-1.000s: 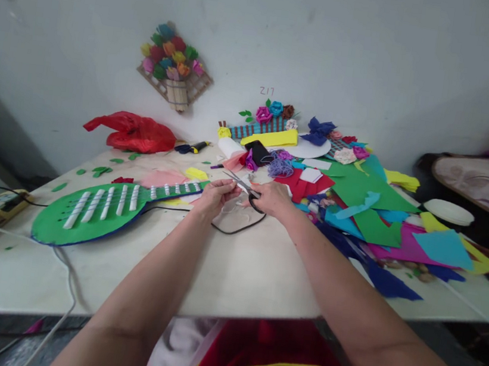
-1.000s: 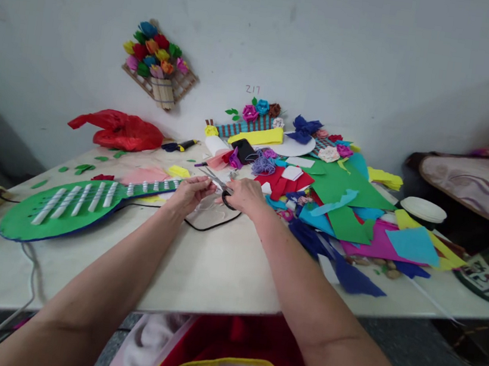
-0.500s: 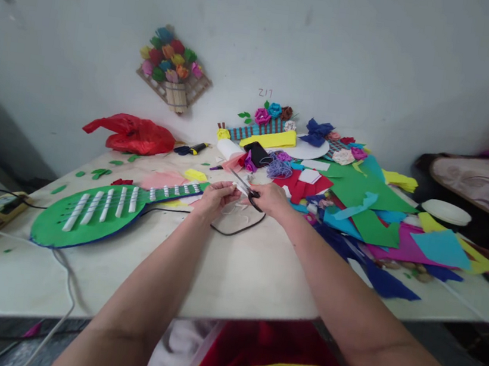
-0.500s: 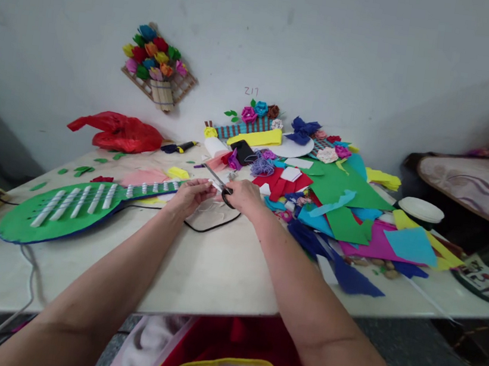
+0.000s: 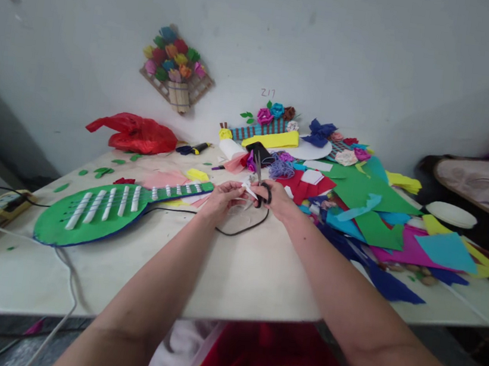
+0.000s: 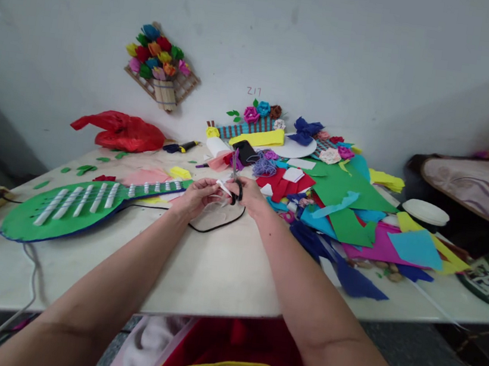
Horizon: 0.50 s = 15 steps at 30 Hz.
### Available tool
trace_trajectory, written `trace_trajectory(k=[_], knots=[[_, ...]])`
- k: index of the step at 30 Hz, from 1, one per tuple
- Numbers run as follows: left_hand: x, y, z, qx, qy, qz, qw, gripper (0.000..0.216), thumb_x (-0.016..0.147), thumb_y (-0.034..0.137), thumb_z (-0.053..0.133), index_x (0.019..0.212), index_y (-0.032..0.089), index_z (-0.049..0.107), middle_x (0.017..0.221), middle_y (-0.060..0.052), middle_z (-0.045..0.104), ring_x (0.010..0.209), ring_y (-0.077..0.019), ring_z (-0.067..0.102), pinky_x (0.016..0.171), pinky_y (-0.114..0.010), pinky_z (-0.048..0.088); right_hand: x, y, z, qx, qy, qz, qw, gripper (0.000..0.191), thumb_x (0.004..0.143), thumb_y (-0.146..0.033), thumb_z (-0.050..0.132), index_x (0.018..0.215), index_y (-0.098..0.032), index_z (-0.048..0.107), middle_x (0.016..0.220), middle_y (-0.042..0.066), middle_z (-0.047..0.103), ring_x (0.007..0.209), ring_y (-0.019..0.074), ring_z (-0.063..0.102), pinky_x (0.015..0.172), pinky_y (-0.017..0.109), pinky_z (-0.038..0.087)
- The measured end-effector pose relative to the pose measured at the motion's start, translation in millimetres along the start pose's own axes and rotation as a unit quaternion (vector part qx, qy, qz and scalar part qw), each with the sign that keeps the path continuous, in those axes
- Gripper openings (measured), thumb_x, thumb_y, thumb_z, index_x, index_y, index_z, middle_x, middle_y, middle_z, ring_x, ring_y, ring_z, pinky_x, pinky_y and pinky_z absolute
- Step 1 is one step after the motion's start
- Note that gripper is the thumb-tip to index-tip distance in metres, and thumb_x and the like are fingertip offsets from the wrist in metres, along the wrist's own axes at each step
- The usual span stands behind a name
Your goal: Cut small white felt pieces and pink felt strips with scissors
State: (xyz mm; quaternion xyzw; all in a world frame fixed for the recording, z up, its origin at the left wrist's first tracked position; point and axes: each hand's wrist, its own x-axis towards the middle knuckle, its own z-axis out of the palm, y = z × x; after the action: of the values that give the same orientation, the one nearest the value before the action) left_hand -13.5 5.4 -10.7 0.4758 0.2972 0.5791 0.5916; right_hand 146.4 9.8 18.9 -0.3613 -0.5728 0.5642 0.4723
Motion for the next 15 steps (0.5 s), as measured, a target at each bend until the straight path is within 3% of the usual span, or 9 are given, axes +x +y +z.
trace_trajectory(k=[7,15], knots=[[0.5,0.6,-1.5,-0.003,0.007,0.01,1.0,0.024,0.061,0.022,0.075,0.08,0.013,0.063,0.07,-0.002,0.065,0.062,-0.011,0.062,0.058,-0.022,0.05,8.6,10.1,-1.0,0.043,0.022,-0.005,0.999,0.039,0.056,-0.036,0.073,0.083,-0.014,0.056,0.05,-0.002,0.057,0.04,0.0096,0.053,0.029,0.015,0.02],[3.4,-3.3,-6.0,-0.03,-0.002,0.0,1.0,0.025,0.06,0.02,0.076,0.081,0.012,0.064,0.075,-0.004,0.067,0.064,-0.012,0.063,0.061,-0.024,0.051,6.6,7.2,3.6,0.058,0.058,-0.013,0.997,0.038,0.052,-0.032,0.074,0.082,-0.015,0.056,0.048,-0.006,0.053,0.04,0.0087,0.051,0.031,0.016,0.027]])
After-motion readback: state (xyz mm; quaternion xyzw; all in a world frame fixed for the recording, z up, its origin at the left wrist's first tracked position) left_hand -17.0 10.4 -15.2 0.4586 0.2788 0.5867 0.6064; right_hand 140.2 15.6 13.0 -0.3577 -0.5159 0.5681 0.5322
